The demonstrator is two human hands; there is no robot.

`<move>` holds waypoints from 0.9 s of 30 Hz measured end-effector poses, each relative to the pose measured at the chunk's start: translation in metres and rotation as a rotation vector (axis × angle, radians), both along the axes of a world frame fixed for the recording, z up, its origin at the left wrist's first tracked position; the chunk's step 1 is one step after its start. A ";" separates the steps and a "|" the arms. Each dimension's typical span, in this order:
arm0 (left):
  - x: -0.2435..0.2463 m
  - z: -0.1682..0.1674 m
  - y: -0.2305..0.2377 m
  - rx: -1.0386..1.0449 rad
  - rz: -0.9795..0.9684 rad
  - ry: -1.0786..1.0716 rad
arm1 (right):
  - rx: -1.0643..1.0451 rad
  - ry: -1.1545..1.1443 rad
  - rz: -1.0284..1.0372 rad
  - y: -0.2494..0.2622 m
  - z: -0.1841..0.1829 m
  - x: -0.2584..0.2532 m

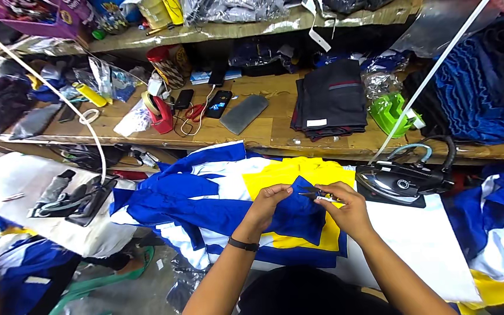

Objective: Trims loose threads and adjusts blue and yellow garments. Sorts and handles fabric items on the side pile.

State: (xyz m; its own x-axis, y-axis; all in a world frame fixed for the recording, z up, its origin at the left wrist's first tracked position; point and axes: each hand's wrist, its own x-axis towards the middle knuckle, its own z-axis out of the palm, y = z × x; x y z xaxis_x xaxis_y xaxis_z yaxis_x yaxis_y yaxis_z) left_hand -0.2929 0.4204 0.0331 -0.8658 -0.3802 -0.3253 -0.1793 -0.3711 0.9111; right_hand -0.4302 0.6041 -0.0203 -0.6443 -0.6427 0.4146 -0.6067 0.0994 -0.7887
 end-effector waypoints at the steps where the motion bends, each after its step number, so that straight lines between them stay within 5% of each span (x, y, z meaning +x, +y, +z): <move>1: 0.000 0.001 -0.001 0.008 0.004 0.003 | -0.004 -0.001 -0.006 -0.001 0.000 -0.001; 27: 0.000 0.000 0.001 0.034 0.019 0.014 | -0.021 0.092 -0.008 0.000 0.000 -0.008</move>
